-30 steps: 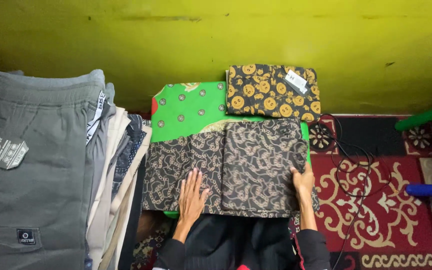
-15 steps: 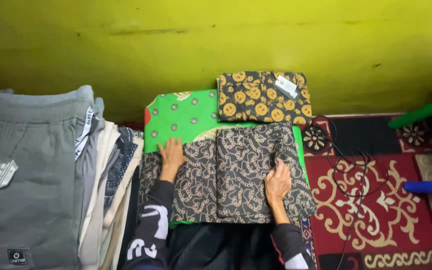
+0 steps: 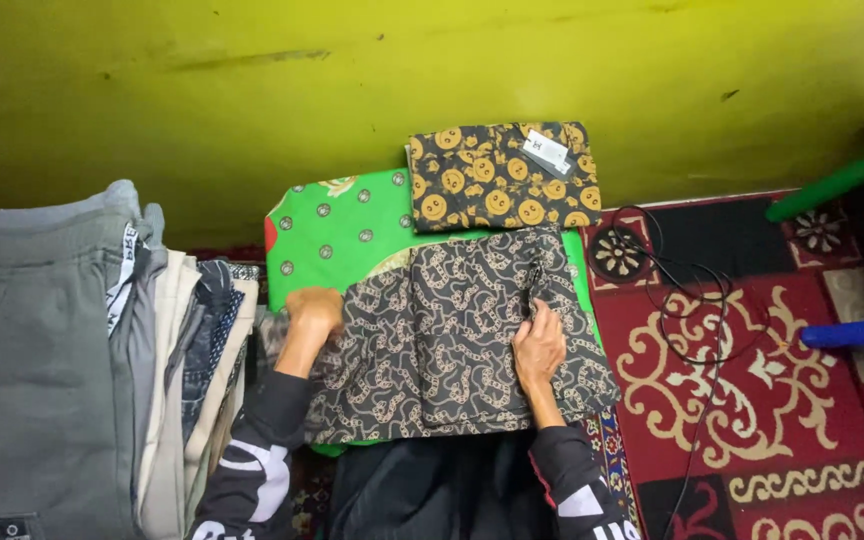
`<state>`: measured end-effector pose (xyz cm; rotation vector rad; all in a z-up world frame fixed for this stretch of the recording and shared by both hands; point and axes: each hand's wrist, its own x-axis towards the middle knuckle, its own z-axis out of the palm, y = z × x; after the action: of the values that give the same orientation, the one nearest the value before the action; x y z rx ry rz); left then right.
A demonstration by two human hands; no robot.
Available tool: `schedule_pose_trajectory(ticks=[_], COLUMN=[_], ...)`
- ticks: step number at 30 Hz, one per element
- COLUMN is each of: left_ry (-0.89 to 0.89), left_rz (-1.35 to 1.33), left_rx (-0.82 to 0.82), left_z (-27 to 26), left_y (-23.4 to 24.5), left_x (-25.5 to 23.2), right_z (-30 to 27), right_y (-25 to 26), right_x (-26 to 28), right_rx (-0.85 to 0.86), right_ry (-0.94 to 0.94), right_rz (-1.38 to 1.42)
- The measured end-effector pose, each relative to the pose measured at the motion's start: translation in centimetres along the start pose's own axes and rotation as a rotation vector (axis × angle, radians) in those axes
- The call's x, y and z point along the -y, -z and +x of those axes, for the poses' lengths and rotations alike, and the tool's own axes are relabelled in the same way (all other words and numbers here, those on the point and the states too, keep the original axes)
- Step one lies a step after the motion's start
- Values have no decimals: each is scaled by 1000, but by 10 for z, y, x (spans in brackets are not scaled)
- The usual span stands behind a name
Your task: Folding various pieces of clothing including trousers and patterned shirts on a low surface.
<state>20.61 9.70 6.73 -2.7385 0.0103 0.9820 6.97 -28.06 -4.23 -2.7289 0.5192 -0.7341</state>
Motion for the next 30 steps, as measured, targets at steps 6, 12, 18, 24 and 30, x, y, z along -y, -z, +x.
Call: schedule_pose_trajectory(ticks=[6,12,18,24,30], left_ry=[226,-287,-176,-214,-296], left_rz=[129,-310,-575,-238,-368], left_rx=[-372,-615,-770,-948,-942], left_z=[-1,-143,-74,-11,24], left_y=[27,6,-87,-91,-76], left_x=[2,-127,-111,-130,-128], right_z=[-1,2,-2,2,9], right_y=[-5,3,-1,11,18], right_x=[0,3,-2,8,16], right_rx=[22,33,24,-8,-29], right_ry=[-38,-18,-3,18,47], right_rz=[-14,23,0,-16,-44])
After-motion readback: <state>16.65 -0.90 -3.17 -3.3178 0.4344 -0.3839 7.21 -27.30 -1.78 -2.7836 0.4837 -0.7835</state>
